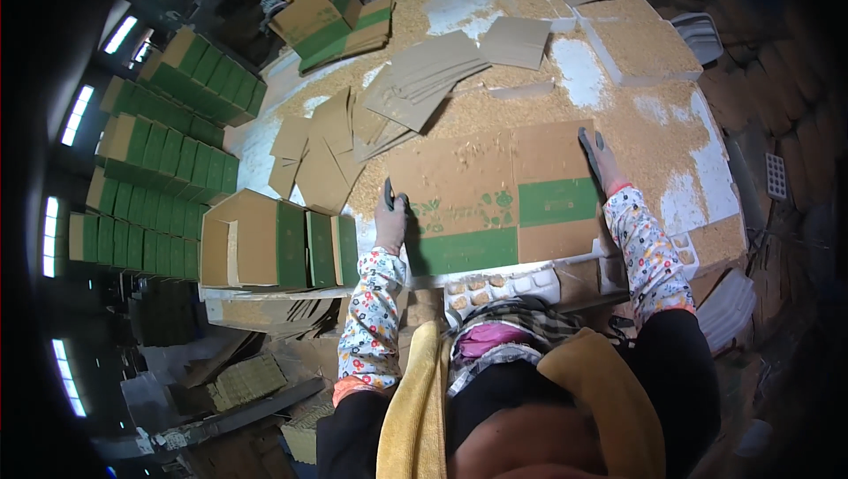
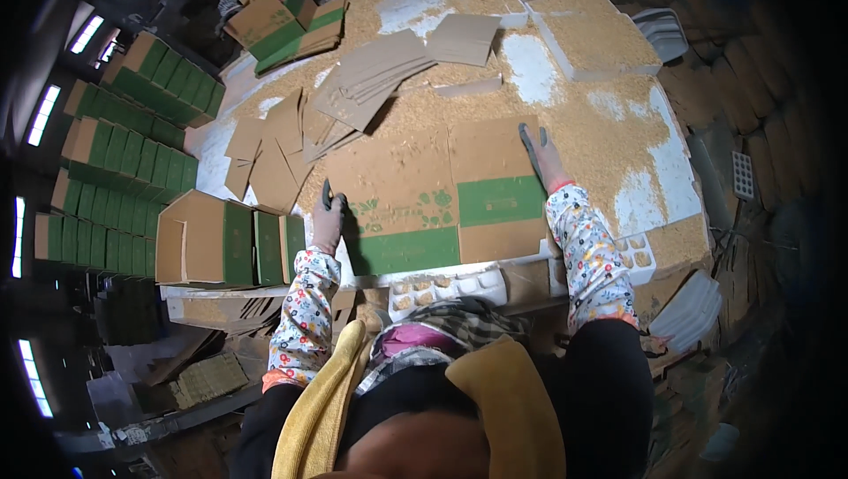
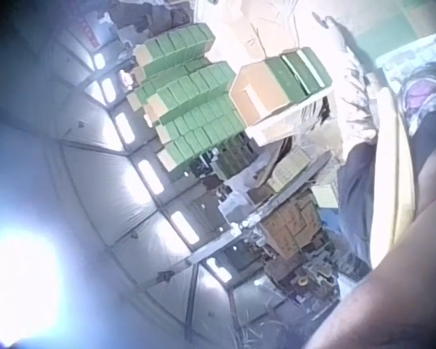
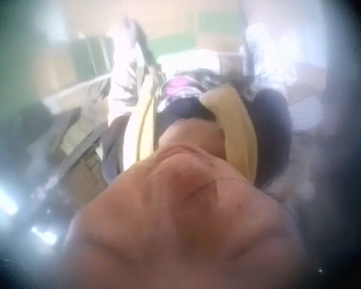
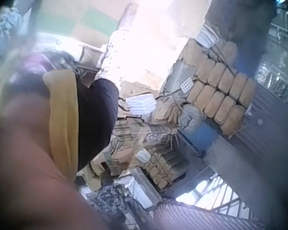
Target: The person folds cardboard flats into boxes, inserts a foam tray into each, and stacks the completed boxes.
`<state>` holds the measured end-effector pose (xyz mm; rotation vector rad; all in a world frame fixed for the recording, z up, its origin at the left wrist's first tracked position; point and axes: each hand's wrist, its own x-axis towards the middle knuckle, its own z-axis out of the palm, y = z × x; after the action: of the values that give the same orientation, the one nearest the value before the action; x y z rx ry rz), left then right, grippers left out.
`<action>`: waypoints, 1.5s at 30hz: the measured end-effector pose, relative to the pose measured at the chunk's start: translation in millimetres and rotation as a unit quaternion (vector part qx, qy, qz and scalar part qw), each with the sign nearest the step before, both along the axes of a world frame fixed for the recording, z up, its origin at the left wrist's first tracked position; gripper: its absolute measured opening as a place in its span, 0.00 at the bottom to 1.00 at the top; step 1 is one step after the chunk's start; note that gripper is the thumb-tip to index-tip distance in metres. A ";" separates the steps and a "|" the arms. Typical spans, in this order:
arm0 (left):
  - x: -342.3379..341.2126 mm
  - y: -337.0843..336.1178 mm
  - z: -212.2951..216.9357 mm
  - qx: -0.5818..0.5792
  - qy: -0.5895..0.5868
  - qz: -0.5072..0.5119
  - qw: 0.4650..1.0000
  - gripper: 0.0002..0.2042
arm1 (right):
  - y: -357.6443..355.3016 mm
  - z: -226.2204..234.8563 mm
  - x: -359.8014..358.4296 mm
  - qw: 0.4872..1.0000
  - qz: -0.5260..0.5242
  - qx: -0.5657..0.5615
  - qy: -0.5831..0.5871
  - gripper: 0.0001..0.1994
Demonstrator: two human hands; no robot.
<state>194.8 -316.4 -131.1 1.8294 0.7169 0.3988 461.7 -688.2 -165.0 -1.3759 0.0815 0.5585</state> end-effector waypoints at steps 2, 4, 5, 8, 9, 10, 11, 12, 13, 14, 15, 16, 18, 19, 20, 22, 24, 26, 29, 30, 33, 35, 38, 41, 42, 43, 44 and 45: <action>-1.0 10.7 -22.8 -0.037 0.049 -0.051 0.997 0.31 | 21.3 6.9 12.6 1.000 -0.019 -0.010 -0.020 0.47; 3.4 -2.6 -0.4 -0.095 0.049 -0.043 0.993 0.33 | 28.7 2.1 -0.7 0.994 -0.083 -0.062 -0.023 0.46; -2.6 -12.1 18.1 -0.048 -0.022 0.020 0.998 0.31 | 35.6 29.5 -17.3 0.990 -0.126 -0.045 -0.036 0.36; -1.5 -28.7 78.8 -0.063 -0.211 0.055 0.974 0.34 | 8.1 56.3 -22.2 0.976 -0.153 0.001 -0.156 0.34; -1.6 -18.0 78.6 -0.115 -0.251 0.065 0.959 0.34 | 13.6 67.1 -30.4 0.965 -0.197 0.030 -0.169 0.25; 0.4 -7.9 77.7 -0.167 -0.290 0.076 0.939 0.34 | 26.2 71.6 -44.2 0.966 -0.192 0.022 -0.172 0.25; 9.2 -10.1 91.3 -0.109 -0.218 0.085 0.966 0.33 | 38.5 73.0 -63.9 0.934 -0.237 -0.083 -0.253 0.24; 16.0 -11.0 108.0 -0.047 -0.144 0.096 0.984 0.32 | 50.7 75.6 -85.0 0.884 -0.273 -0.182 -0.332 0.23; 21.3 10.9 98.4 -0.140 -0.173 0.121 0.967 0.23 | 58.1 82.7 -106.0 0.885 -0.228 -0.150 -0.377 0.21; 11.8 78.0 38.7 -0.198 -0.086 0.091 0.972 0.19 | 66.3 96.5 -124.1 0.881 -0.178 -0.111 -0.425 0.19; 0.1 113.0 18.3 -0.124 -0.142 0.007 0.982 0.18 | 70.4 113.6 -143.7 0.873 -0.113 -0.106 -0.463 0.16; -1.1 130.0 8.9 -0.047 -0.193 -0.087 0.976 0.17 | 69.8 118.5 -149.7 0.873 -0.090 -0.096 -0.470 0.18; -4.6 114.5 43.6 0.046 -0.230 -0.091 0.968 0.16 | 65.6 131.4 -135.1 0.905 -0.108 -0.047 -0.408 0.23; -2.7 101.9 68.3 -0.035 -0.146 -0.118 0.982 0.14 | 58.3 123.0 -118.5 0.896 -0.125 -0.090 -0.416 0.25; 0.3 82.2 67.0 0.062 -0.159 -0.121 0.978 0.10 | 60.0 108.9 -101.1 0.903 -0.232 -0.031 -0.361 0.23; 11.3 47.2 55.7 -0.012 -0.124 0.015 0.992 0.08 | 25.2 66.9 -62.5 0.962 -0.188 0.047 -0.192 0.21; 16.2 42.7 77.4 -0.268 -0.082 0.126 0.952 0.09 | 36.5 93.1 -69.4 0.964 -0.159 0.015 -0.214 0.19; -1.8 77.3 69.5 -0.178 -0.079 -0.017 0.981 0.10 | 58.1 136.0 -95.1 0.969 -0.087 0.062 -0.223 0.23; -0.1 35.8 126.7 0.065 0.124 -0.084 0.986 0.15 | 58.4 124.1 -83.7 0.977 -0.047 0.007 -0.210 0.22; 0.4 0.8 131.4 0.329 0.194 -0.174 0.908 0.16 | 52.1 107.5 -69.1 0.978 -0.050 -0.048 -0.195 0.22; 10.3 -110.7 149.8 0.442 0.237 -0.456 0.735 0.21 | 63.1 59.6 -60.7 0.961 -0.066 -0.089 -0.255 0.43; 3.5 -122.5 138.3 0.322 0.312 -0.522 0.726 0.24 | 89.5 49.4 -90.9 0.875 0.030 -0.318 -0.362 0.53; -18.2 -115.3 107.3 0.014 0.166 -0.651 0.741 0.35 | 83.7 46.8 -90.8 0.724 0.132 -0.538 -0.412 0.55; -19.6 -95.4 95.9 0.348 0.174 -0.292 0.874 0.51 | 50.8 83.2 -52.1 0.802 0.342 -0.403 -0.278 0.43; -14.1 -78.2 78.9 0.389 0.202 -0.112 0.892 0.52 | 50.4 125.4 -37.3 0.803 0.468 -0.314 -0.192 0.38; -24.6 -58.6 29.8 0.204 0.169 -0.086 0.961 0.53 | 54.1 152.2 -21.5 0.751 0.551 -0.317 -0.180 0.33; -21.4 -47.7 14.6 -0.228 0.068 -0.193 0.952 0.54 | 58.2 161.4 -24.2 0.743 0.561 -0.318 -0.178 0.33; -17.6 -62.1 25.7 0.001 0.083 -0.154 0.984 0.54 | 63.8 166.6 -27.2 0.805 0.475 -0.270 -0.232 0.34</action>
<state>177.2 -378.4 -105.4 1.9541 0.5315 0.0434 434.5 -624.3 1.5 -2.0580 -0.9743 1.0529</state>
